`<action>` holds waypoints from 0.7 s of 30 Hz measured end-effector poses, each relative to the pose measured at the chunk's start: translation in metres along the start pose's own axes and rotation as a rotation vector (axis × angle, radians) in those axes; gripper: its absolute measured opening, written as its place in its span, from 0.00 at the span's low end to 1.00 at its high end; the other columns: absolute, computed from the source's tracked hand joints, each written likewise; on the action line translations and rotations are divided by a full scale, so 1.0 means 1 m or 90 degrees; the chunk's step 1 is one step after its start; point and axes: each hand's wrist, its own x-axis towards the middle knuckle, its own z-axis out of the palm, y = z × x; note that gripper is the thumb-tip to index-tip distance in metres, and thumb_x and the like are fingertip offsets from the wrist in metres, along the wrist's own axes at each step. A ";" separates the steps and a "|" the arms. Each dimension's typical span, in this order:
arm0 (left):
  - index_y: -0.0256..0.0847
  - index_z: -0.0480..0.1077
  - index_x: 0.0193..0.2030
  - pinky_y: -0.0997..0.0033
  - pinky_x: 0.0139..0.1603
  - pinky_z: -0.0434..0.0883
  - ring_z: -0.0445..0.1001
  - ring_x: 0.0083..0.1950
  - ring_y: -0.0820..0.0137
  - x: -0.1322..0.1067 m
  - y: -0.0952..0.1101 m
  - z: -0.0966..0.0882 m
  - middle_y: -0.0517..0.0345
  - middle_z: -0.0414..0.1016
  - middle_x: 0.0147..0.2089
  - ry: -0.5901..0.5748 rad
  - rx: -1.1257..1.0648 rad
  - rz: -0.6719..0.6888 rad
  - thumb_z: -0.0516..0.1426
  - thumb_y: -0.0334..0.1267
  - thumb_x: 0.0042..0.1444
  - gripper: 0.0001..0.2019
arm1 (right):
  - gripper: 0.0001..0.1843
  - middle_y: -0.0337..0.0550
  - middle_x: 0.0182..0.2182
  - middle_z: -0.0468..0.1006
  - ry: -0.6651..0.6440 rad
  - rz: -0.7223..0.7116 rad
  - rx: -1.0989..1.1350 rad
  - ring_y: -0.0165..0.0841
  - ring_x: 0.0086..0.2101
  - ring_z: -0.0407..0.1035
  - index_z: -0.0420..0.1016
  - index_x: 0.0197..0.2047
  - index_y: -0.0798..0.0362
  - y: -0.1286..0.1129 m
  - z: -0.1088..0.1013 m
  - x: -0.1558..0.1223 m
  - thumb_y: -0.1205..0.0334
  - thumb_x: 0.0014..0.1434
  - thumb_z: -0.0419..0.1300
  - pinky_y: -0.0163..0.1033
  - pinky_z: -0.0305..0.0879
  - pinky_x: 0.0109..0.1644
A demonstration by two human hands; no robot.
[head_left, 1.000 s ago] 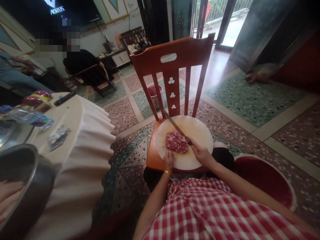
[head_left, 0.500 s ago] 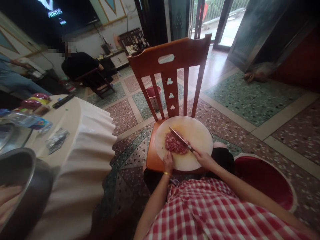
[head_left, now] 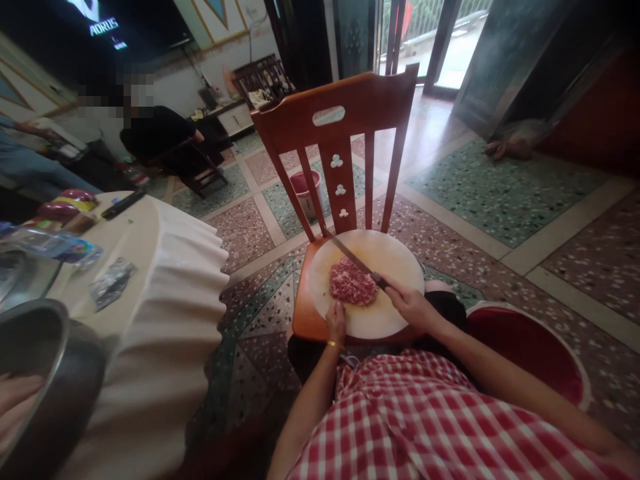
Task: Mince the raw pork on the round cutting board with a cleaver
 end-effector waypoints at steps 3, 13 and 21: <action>0.40 0.56 0.22 0.75 0.26 0.55 0.54 0.24 0.76 0.000 -0.001 0.000 0.64 0.54 0.21 0.003 0.006 0.004 0.44 0.51 0.56 0.19 | 0.25 0.42 0.52 0.65 0.024 -0.014 0.001 0.38 0.51 0.59 0.54 0.61 0.54 0.000 0.003 -0.002 0.56 0.62 0.44 0.44 0.55 0.56; 0.40 0.56 0.22 0.75 0.24 0.55 0.53 0.23 0.76 -0.001 0.003 0.000 0.64 0.53 0.20 0.009 -0.024 -0.013 0.45 0.51 0.56 0.19 | 0.25 0.43 0.48 0.69 0.033 -0.010 0.022 0.39 0.49 0.61 0.58 0.60 0.54 -0.008 -0.004 -0.001 0.53 0.62 0.45 0.43 0.57 0.55; 0.40 0.62 0.24 0.75 0.28 0.61 0.62 0.26 0.74 0.013 -0.004 -0.010 0.60 0.63 0.23 0.067 0.020 -0.007 0.44 0.49 0.57 0.18 | 0.26 0.41 0.22 0.72 -0.031 0.161 0.106 0.37 0.26 0.69 0.66 0.54 0.54 0.033 0.013 -0.010 0.49 0.58 0.48 0.36 0.67 0.27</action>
